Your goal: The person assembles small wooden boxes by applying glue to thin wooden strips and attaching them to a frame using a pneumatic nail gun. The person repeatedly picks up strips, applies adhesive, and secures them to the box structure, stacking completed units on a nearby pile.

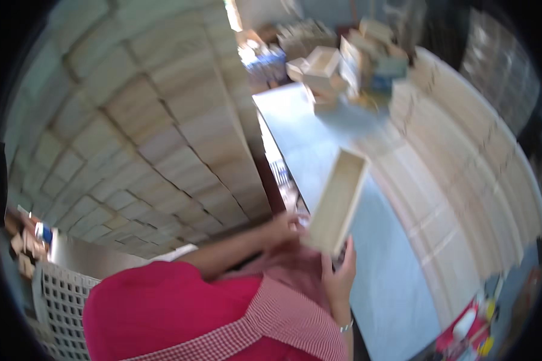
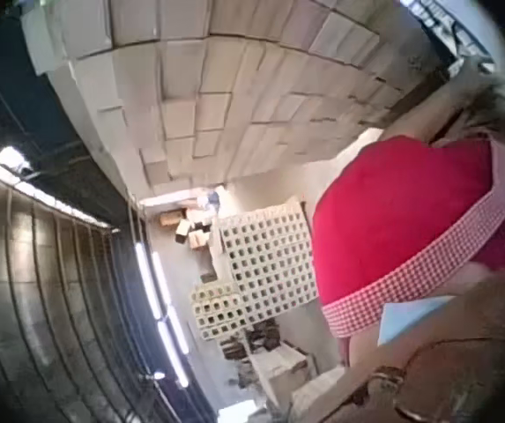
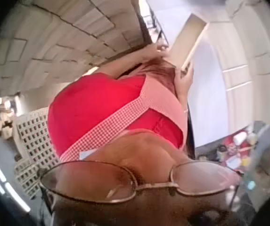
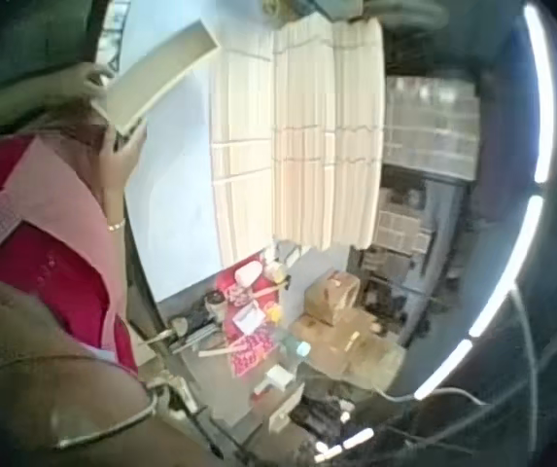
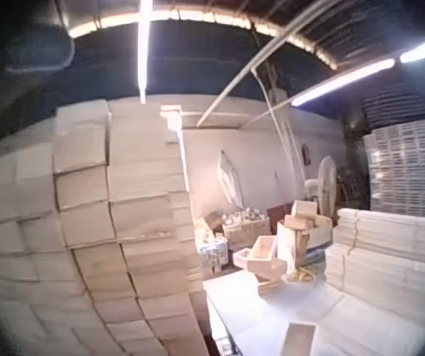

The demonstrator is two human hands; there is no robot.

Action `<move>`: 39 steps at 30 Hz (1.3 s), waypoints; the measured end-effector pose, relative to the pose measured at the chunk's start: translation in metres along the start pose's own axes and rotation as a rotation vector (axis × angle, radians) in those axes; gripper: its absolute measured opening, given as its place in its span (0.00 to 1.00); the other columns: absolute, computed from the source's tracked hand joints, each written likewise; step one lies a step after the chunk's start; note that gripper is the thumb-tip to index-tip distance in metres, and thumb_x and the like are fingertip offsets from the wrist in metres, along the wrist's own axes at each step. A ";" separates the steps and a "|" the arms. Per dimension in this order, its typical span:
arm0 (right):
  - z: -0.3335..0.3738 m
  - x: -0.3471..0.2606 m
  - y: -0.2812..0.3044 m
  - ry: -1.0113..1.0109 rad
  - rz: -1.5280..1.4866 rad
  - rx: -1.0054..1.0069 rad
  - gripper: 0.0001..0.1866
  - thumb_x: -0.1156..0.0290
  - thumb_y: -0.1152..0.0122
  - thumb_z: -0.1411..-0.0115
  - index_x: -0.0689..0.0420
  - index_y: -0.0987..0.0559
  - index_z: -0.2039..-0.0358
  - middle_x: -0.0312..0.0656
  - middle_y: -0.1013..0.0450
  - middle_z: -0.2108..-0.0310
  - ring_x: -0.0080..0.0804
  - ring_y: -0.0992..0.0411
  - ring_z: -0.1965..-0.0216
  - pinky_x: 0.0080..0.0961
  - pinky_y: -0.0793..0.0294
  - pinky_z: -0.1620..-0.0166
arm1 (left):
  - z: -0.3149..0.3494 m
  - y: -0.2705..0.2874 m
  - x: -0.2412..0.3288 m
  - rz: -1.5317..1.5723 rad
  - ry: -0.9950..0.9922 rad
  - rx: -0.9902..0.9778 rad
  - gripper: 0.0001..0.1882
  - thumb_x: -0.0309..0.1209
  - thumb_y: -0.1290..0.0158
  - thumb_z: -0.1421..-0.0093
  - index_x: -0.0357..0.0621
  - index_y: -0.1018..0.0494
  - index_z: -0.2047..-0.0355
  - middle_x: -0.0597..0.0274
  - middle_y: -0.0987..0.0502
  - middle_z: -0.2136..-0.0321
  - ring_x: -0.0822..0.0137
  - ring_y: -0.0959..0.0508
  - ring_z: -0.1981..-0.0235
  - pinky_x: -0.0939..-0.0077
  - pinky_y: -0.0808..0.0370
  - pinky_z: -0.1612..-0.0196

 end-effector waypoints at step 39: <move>-0.050 -0.357 -0.021 1.195 0.029 0.061 0.35 0.78 0.35 0.42 0.65 0.36 0.34 0.52 0.26 0.48 0.38 0.23 0.58 0.31 0.24 0.57 | 0.460 0.340 0.527 -1.266 -1.038 1.632 0.33 0.57 0.34 0.46 0.39 0.30 0.85 0.62 0.37 0.88 0.67 0.38 0.83 0.65 0.38 0.77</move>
Point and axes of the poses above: each hand's wrist, its own z-axis away from the middle knuckle, its own y-axis out of the back of the hand, x = y × z, the point moved 6 cm from there along -z, towards the middle knuckle
